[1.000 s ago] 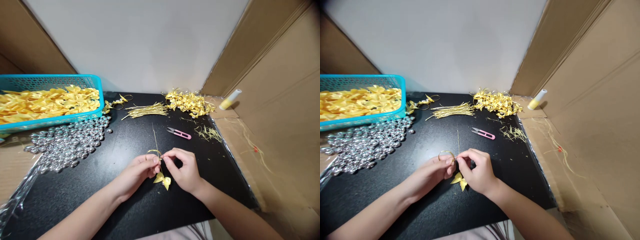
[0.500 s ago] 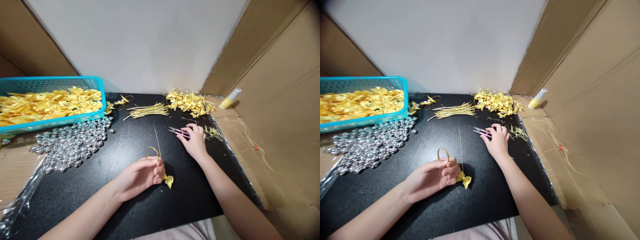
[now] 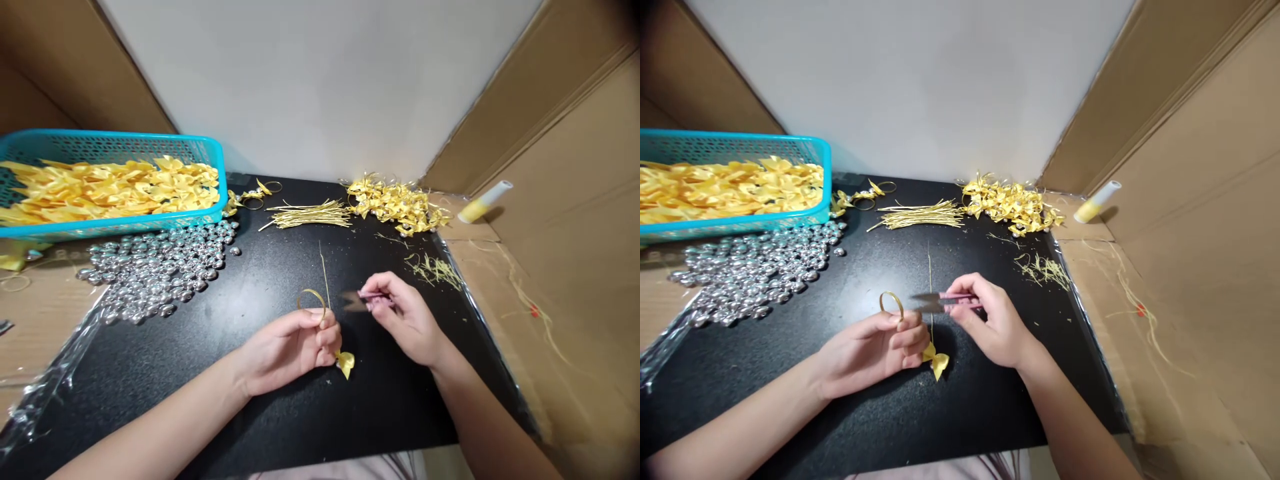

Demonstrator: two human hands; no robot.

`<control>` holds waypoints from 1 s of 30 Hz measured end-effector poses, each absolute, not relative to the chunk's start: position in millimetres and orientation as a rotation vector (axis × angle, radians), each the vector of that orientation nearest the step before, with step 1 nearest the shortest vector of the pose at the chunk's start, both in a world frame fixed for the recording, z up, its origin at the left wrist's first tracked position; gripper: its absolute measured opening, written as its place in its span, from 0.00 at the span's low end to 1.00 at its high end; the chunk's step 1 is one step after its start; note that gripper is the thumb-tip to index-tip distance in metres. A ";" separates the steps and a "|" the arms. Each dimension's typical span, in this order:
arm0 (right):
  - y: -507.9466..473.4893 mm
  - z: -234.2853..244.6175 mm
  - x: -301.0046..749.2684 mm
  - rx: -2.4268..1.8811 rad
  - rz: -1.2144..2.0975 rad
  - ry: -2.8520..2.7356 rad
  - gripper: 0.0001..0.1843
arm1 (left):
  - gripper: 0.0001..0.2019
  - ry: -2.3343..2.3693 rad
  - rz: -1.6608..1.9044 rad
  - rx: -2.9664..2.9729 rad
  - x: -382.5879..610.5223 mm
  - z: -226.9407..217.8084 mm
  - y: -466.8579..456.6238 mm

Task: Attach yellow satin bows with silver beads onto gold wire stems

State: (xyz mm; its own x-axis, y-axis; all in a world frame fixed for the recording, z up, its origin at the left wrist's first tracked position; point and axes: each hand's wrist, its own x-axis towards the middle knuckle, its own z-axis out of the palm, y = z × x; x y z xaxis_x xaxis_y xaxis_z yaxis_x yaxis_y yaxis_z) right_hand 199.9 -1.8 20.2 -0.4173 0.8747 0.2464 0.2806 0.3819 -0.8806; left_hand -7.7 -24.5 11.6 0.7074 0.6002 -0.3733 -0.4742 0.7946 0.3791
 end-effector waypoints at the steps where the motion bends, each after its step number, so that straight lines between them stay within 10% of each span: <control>1: -3.6 22.6 200.1 -0.965 0.988 -1.957 0.11 | 0.11 0.510 0.597 0.268 -7.8 11.3 -24.5; 30: -2.4 20.6 195.8 -0.873 0.896 -1.987 0.09 | 0.10 0.398 0.532 0.317 -9.6 6.5 -24.8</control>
State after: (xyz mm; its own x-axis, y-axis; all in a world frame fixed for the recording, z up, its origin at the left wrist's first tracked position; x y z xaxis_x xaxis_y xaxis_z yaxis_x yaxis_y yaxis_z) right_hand 195.8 -2.4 20.6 -0.4664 0.8073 0.3616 0.2636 0.5170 -0.8144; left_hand -9.6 -24.8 6.5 0.7888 0.5457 -0.2827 -0.4252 0.8167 0.3901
